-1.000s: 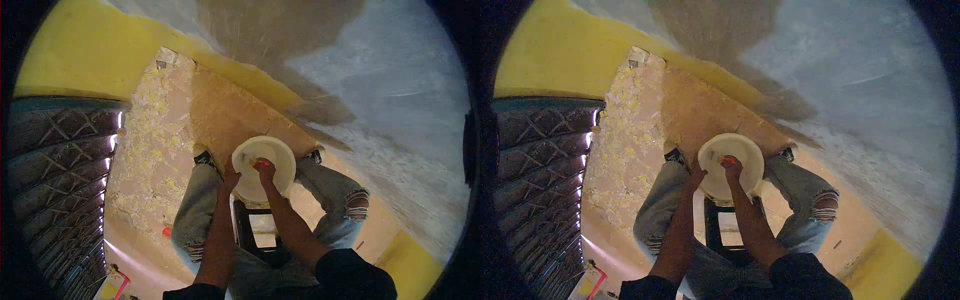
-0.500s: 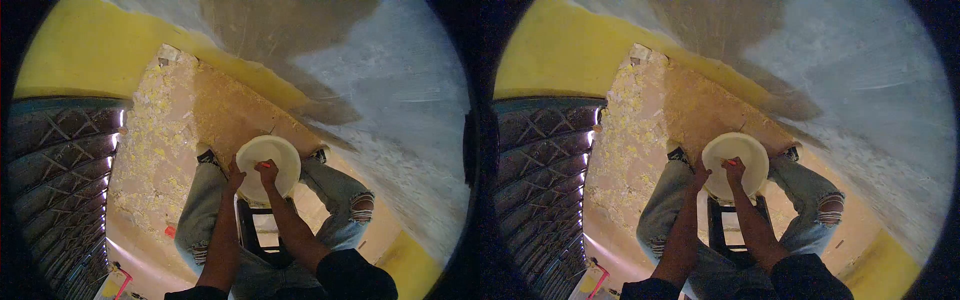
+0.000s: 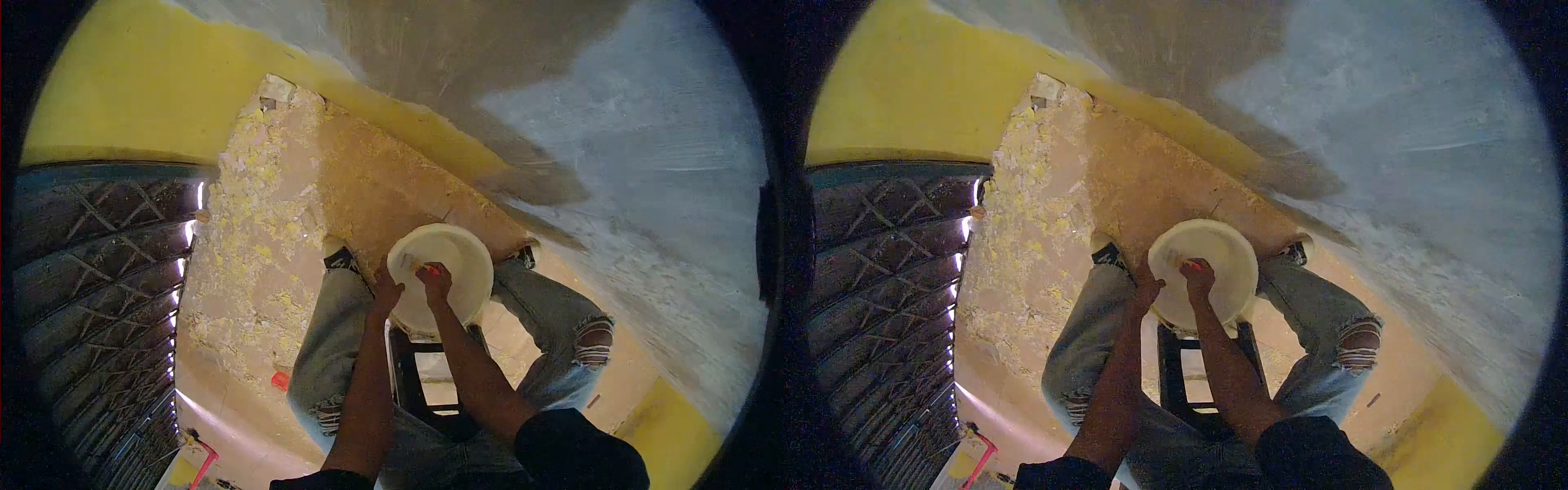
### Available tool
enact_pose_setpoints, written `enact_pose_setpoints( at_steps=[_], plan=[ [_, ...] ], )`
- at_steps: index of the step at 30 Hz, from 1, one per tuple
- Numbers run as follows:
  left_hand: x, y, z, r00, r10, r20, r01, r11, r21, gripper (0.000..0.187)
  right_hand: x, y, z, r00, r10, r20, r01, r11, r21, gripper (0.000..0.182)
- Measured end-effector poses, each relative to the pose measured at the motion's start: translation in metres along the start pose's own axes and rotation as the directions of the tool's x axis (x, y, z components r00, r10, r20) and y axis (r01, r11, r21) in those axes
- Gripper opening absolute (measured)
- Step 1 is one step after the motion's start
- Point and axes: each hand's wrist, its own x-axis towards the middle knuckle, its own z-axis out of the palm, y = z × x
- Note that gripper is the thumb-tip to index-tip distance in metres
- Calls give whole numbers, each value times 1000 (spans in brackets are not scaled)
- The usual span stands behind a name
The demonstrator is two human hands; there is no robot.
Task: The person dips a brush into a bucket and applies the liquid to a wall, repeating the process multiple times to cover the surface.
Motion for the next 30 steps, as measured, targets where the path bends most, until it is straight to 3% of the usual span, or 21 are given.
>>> enact_pose_setpoints(
  at_steps=[1,2,3,4,6,7,10,13,16,18,19,22,24,25,28,30],
  plan=[
    [0,-3,1,1000,1,2,-1,1000,0,99,0,1,-3,1000,0,-2,0,1000,-1,16],
    [0,-1,-1,1000,-1,16,1,1000,-18,99,1,-2,-6,997,73,21,-75,956,284,16],
    [-1,0,-2,1000,-3,30,4,999,-35,100,1,-4,-8,989,135,64,-148,827,542,16],
    [-3,2,-2,1000,-2,30,3,999,-35,100,1,-7,-11,989,134,63,-147,827,543,16],
    [-8,3,0,998,46,-44,-46,999,-5,100,1,-18,-17,946,321,-54,-290,906,308,19],
    [-8,3,0,998,46,-44,-46,999,-5,100,-1,-23,-18,946,320,-54,-289,906,308,19],
    [-8,6,-4,999,46,-23,-48,993,-104,100,-5,-16,-23,934,354,-54,-303,860,411,24],
    [-9,11,-6,1000,23,-6,-23,997,-77,101,-10,-19,-28,925,377,51,-366,841,399,26],
    [-2,-7,-1,997,79,13,-77,990,-116,103,-14,-31,-32,934,308,180,-355,747,563,27],
    [4,-34,5,980,190,63,-164,942,-291,103,-1,-28,-36,878,407,254,-468,843,266,26],
    [6,-37,8,979,192,63,-166,942,-292,103,3,-27,-39,879,405,253,-466,844,265,26],
    [4,-20,5,997,64,37,-56,982,-181,96,17,-30,-41,834,420,358,-497,854,157,23],
    [9,-19,8,998,-52,33,53,999,-8,104,25,-26,-41,803,403,440,-470,881,49,22],
    [10,-19,10,998,-50,34,50,999,-9,104,29,-24,-42,804,402,438,-468,882,49,22],
    [17,-40,24,998,-3,-63,5,999,34,104,37,-40,-44,766,320,557,-423,904,62,19],
    [16,-41,20,963,251,-96,-241,965,108,104,34,-76,-42,741,260,619,-144,962,-232,17]
  ],
)
